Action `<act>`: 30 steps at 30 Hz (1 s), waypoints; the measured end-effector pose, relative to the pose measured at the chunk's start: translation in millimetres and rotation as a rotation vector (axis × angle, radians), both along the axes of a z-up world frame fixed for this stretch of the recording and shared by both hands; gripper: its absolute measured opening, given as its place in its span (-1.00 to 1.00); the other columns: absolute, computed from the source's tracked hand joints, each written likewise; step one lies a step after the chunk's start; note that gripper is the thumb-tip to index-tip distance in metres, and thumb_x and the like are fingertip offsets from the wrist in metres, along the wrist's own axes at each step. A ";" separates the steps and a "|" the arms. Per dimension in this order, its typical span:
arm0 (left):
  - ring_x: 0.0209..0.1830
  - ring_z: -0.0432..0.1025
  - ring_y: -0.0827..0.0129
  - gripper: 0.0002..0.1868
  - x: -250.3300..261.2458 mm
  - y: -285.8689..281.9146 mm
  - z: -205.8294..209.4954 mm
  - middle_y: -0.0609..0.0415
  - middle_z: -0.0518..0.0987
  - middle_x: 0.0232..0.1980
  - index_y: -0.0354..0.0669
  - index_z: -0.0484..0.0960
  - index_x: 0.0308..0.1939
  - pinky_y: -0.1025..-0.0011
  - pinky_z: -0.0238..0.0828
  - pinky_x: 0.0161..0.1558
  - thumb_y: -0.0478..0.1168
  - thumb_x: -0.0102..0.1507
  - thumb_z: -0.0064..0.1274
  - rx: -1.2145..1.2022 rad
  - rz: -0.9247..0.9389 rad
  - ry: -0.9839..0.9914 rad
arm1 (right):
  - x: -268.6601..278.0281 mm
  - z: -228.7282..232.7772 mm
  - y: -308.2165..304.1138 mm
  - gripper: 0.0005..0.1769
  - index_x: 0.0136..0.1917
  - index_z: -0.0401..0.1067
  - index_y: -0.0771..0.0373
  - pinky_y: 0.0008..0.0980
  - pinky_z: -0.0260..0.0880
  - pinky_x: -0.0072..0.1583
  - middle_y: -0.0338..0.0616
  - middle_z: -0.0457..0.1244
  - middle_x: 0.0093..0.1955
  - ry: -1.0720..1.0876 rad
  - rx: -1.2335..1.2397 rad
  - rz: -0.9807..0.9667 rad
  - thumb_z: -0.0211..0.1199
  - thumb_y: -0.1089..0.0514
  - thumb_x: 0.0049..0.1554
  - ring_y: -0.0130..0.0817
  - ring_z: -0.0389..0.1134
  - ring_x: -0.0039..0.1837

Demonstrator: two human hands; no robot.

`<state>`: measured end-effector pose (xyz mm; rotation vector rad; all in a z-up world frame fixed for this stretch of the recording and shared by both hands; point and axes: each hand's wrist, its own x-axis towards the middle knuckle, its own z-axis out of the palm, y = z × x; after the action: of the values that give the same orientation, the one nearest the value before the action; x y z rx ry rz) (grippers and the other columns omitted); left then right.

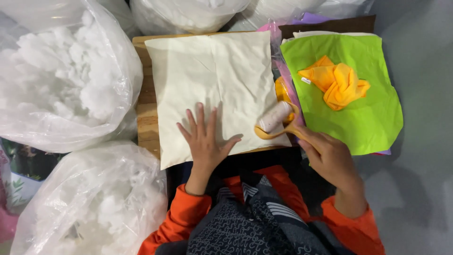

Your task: The person is stuffing a white pillowcase with polyester fiberfill and then cleaning the exterior with a lint roller.

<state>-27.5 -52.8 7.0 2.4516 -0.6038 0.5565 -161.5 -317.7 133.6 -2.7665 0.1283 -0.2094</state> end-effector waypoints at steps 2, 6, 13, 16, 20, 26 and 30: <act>0.65 -0.27 -0.29 0.36 6.9 10.9 -8.3 -0.26 0.01 0.65 -0.06 0.23 0.57 -0.40 -0.55 0.44 0.59 -0.12 0.26 0.036 0.076 0.002 | 29.7 -19.9 23.3 -0.52 0.44 0.44 -0.23 -0.13 0.48 0.02 -0.15 0.39 -0.07 -0.045 -0.057 0.061 0.17 -0.03 0.25 -0.08 0.45 0.05; 0.65 -0.25 -0.29 0.49 11.5 20.3 -31.1 -0.25 0.00 0.66 -0.09 0.17 0.60 -0.43 -0.48 0.42 0.71 -0.21 0.15 0.088 0.167 0.025 | 125.0 -99.1 69.8 -0.53 0.50 0.26 -0.47 0.02 0.47 0.07 -0.05 0.31 -0.12 0.091 -0.090 0.037 -0.05 -0.20 0.34 0.04 0.45 0.07; 0.65 -0.27 -0.29 0.50 14.0 18.8 -33.5 -0.24 -0.03 0.66 -0.08 0.19 0.58 -0.51 -0.50 0.38 0.68 -0.24 0.21 0.106 0.152 0.066 | 276.1 -146.9 106.8 -0.52 0.52 0.25 -0.32 0.04 0.47 0.10 0.10 0.38 -0.10 0.005 0.010 0.025 0.00 -0.18 0.35 0.13 0.46 0.10; 0.66 -0.29 -0.27 0.48 16.1 18.4 -33.0 -0.23 -0.03 0.66 -0.07 0.20 0.58 -0.49 -0.52 0.38 0.69 -0.23 0.21 0.093 0.157 0.063 | 299.6 -157.3 111.1 -0.51 0.54 0.19 -0.29 0.00 0.49 0.10 0.11 0.38 -0.09 -0.079 0.029 0.079 0.01 -0.14 0.36 0.13 0.47 0.10; 0.65 -0.25 -0.25 0.49 15.0 18.9 -36.1 -0.23 0.02 0.65 -0.07 0.25 0.56 -0.47 -0.51 0.39 0.69 -0.28 0.24 0.074 0.185 0.051 | 243.8 -125.7 96.6 -0.52 0.51 0.26 -0.25 0.06 0.46 0.14 0.19 0.39 -0.02 -0.061 0.122 0.132 0.05 -0.08 0.34 0.17 0.45 0.13; 0.66 -0.27 -0.20 0.50 13.5 20.1 -31.4 -0.18 0.00 0.66 -0.02 0.23 0.57 -0.48 -0.55 0.39 0.54 -0.33 0.40 0.083 0.169 0.127 | 86.5 -86.4 38.6 -0.46 0.56 0.28 -0.18 0.06 0.42 0.19 0.26 0.38 0.04 0.015 0.073 0.128 0.04 -0.03 0.32 0.19 0.42 0.14; 0.67 -0.31 -0.17 0.48 9.1 21.7 -26.2 -0.15 -0.06 0.68 0.00 0.15 0.60 -0.50 -0.55 0.39 0.51 -0.28 0.39 0.137 0.134 0.189 | 15.1 -48.1 11.3 -0.48 0.46 0.40 -0.07 0.02 0.44 0.17 0.10 0.39 0.18 0.043 0.063 0.133 0.18 0.04 0.22 0.09 0.42 0.16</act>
<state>-18.4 -31.1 -19.2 2.6499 -0.4150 0.3386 -146.3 -306.4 85.6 -2.7048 -0.0375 -0.1091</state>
